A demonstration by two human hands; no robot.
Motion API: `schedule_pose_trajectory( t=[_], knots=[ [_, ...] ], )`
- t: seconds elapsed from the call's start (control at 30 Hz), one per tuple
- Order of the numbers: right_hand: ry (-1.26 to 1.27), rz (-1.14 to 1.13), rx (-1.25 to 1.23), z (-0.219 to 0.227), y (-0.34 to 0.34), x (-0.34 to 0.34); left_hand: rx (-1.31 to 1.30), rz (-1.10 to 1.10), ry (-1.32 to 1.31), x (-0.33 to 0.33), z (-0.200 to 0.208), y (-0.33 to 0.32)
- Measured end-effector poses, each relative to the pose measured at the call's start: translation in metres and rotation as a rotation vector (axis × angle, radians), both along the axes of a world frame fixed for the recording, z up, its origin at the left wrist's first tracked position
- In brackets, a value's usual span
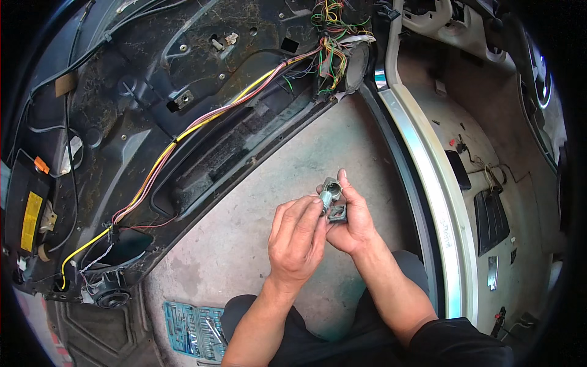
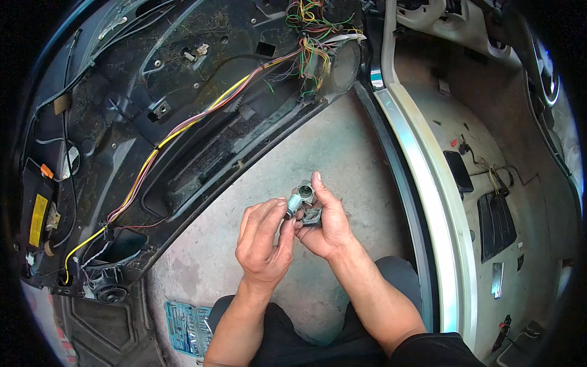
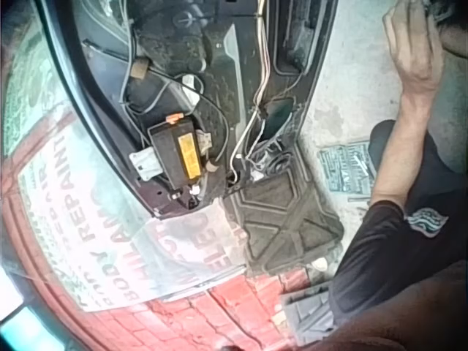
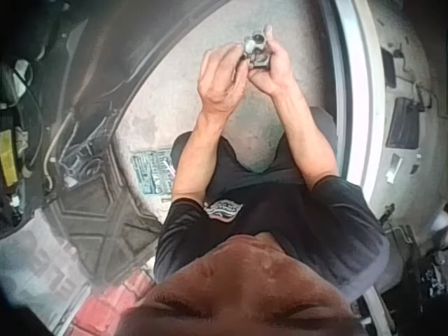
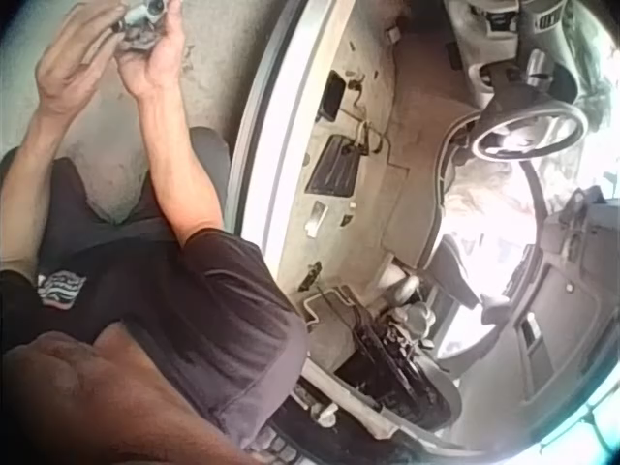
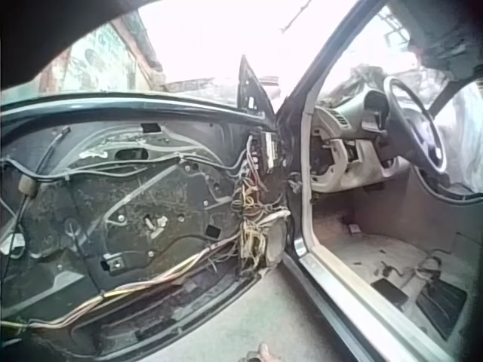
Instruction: Inspecting and disassembling a car door lock mechanism.
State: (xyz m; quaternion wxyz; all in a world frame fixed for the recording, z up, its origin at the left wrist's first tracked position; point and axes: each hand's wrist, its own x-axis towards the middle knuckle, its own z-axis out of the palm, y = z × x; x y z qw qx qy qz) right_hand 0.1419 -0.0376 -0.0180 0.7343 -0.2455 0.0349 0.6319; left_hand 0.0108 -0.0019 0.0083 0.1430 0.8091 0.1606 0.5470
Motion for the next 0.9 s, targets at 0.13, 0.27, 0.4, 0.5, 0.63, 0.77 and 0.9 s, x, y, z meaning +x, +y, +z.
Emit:
schedule_pose_trajectory(
  t=[0.13,0.27,0.4,0.5,0.63,0.77,0.9],
  knots=[
    [-0.032,-0.009,0.007,-0.004,0.001,0.000,-0.020,-0.023,-0.015,0.001,-0.003,0.001],
    [0.007,0.014,0.067,-0.013,-0.002,0.006,-0.069,-0.035,-0.021,0.001,-0.002,0.000],
    [0.023,0.028,0.125,-0.014,-0.002,0.008,-0.090,-0.018,-0.033,0.002,-0.002,-0.004],
    [-0.008,0.044,0.152,-0.011,-0.004,0.009,-0.022,0.015,-0.028,0.004,-0.002,-0.005],
    [-0.026,0.065,0.158,-0.012,-0.006,0.011,-0.012,0.012,-0.033,0.007,-0.002,-0.008],
    [-0.003,0.048,0.156,-0.012,-0.006,0.013,-0.017,0.014,-0.035,0.008,-0.003,-0.008],
    [0.009,0.006,0.111,-0.008,-0.004,0.009,0.018,0.030,0.016,0.008,0.002,-0.010]
  ],
)
